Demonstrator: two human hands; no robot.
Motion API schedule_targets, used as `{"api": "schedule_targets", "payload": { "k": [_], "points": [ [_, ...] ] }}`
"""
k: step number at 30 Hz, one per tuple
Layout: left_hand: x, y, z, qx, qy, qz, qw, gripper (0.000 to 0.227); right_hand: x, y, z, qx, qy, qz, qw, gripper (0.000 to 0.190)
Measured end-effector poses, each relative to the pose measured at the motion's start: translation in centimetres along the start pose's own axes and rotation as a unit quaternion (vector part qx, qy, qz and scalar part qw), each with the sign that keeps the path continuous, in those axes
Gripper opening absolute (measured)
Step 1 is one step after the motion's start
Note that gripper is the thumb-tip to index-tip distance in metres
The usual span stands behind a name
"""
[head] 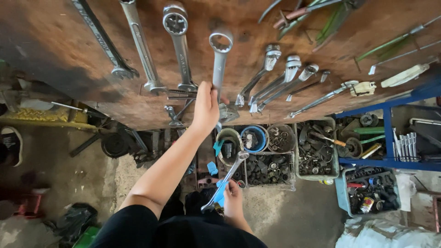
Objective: Cleaning and organizing various wrenches from a tool wall in an auto repair shop.
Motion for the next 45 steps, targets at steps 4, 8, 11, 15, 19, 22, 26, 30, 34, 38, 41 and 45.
{"api": "schedule_targets", "payload": {
  "k": [4, 8, 11, 15, 19, 22, 26, 30, 34, 38, 41, 45],
  "points": [
    [-1.2, 2.4, -0.1, -0.055, 0.076, 0.067, 0.993, 0.007, 0.9, -1.3, 2.2, -0.027, 0.011, -0.002, 1.0, 0.02],
    [-3.2, 6.9, -0.4, -0.049, 0.106, 0.075, 0.99, 0.006, 2.3, -4.8, 4.3, -0.088, 0.073, -0.018, 0.993, 0.02],
    [-6.2, 11.2, -0.9, -0.067, 0.127, 0.079, 0.986, 0.013, 3.5, -8.3, 5.5, -0.144, 0.161, -0.015, 0.976, 0.021],
    [-10.1, 18.0, 1.0, -0.149, 0.041, 0.123, 0.98, 0.011, 9.1, -12.0, 9.0, -0.289, 0.327, 0.04, 0.899, 0.026],
    [-13.8, 23.0, 3.6, -0.082, -0.085, 0.083, 0.99, 0.011, 16.7, -13.6, 12.1, -0.31, 0.341, 0.054, 0.886, 0.026],
    [-15.3, 25.8, 6.0, -0.141, -0.116, 0.081, 0.98, 0.012, 21.3, -14.2, 14.3, -0.281, 0.272, 0.051, 0.919, 0.023],
    [-16.8, 26.6, 7.1, -0.208, -0.116, 0.064, 0.969, 0.01, 25.5, -14.1, 16.3, -0.259, 0.165, 0.082, 0.948, 0.019],
    [-17.8, 25.9, 7.3, -0.266, -0.082, 0.055, 0.959, 0.006, 27.0, -14.5, 17.4, -0.288, 0.124, 0.127, 0.941, 0.017],
    [-18.9, 25.2, 6.1, -0.264, -0.067, 0.051, 0.961, 0.006, 28.4, -14.9, 18.1, -0.312, 0.155, 0.128, 0.929, 0.018],
    [-19.3, 24.8, 6.0, -0.25, -0.083, 0.067, 0.962, 0.006, 29.0, -16.7, 18.2, -0.297, 0.143, 0.095, 0.939, 0.018],
    [-19.2, 25.2, 6.8, -0.184, -0.103, 0.053, 0.976, 0.009, 28.7, -18.4, 18.3, -0.281, 0.147, 0.074, 0.945, 0.018],
    [-19.3, 25.2, 7.0, -0.149, -0.114, 0.047, 0.981, 0.011, 27.8, -21.2, 18.9, -0.297, 0.171, 0.074, 0.937, 0.02]
  ]
}}
Point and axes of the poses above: each hand's wrist, its own y-axis away from the middle knuckle, its own x-axis out of the palm, z = x × y, the point moved 3 cm from there along -y, towards the middle knuckle, and after that the axes turned 15 degrees about -y, right-handed, at the moved point
